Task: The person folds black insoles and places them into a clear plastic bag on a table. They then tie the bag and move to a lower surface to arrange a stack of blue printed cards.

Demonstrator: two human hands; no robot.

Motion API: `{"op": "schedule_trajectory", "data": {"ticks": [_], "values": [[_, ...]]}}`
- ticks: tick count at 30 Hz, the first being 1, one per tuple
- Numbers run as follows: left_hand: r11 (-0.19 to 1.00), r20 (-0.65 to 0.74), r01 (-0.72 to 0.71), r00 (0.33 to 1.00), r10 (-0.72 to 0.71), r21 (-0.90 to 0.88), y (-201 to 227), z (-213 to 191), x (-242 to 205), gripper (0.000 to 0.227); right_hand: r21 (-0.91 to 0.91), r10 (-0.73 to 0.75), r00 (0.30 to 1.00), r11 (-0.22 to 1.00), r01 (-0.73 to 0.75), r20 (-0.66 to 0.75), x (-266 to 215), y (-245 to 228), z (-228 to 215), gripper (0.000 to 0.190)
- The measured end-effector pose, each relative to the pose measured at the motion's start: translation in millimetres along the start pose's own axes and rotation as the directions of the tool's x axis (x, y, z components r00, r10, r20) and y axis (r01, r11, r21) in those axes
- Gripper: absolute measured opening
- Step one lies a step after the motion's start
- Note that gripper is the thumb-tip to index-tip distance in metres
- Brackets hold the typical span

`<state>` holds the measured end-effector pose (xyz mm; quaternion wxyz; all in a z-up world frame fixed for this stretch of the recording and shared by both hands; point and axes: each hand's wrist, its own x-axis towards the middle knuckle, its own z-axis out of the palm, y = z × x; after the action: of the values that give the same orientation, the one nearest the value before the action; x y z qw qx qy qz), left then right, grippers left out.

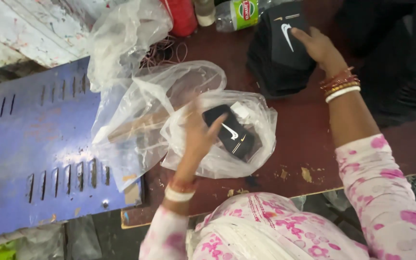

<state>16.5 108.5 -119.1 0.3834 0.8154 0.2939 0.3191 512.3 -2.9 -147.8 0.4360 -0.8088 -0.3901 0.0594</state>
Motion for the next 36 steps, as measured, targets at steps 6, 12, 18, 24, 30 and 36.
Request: {"op": "schedule_trajectory", "data": {"ticks": [6,12,18,24,30,36], "values": [[0.567,0.408,0.411,0.902,-0.141,-0.714,-1,192,183,0.1,-0.067,0.271,0.941,0.963,-0.263,0.205,-19,-96,5,0.074],[0.611,0.312,0.638,0.767,-0.56,-0.468,44,230,224,0.12,0.388,0.144,0.976,0.901,-0.197,0.161,-52,-78,-4,0.083],[0.956,0.136,0.286,0.952,-0.275,-0.067,108,195,187,0.114,0.504,0.113,0.992,0.854,-0.129,0.062,-92,-52,-11,0.1],[0.775,0.142,0.207,0.978,-0.152,-0.597,80,202,132,0.113,0.463,-0.008,1.0,0.886,0.014,-0.015,-145,-65,-5,0.117],[0.704,0.208,0.127,0.978,0.03,-0.699,35,134,56,0.105,0.729,-0.181,0.943,0.679,-0.085,0.278,-183,-75,13,0.111],[0.645,0.43,0.348,0.902,-0.033,-0.68,-57,29,23,0.07,0.86,-0.049,0.917,0.371,-0.352,0.396,-230,-184,77,0.071]]}}
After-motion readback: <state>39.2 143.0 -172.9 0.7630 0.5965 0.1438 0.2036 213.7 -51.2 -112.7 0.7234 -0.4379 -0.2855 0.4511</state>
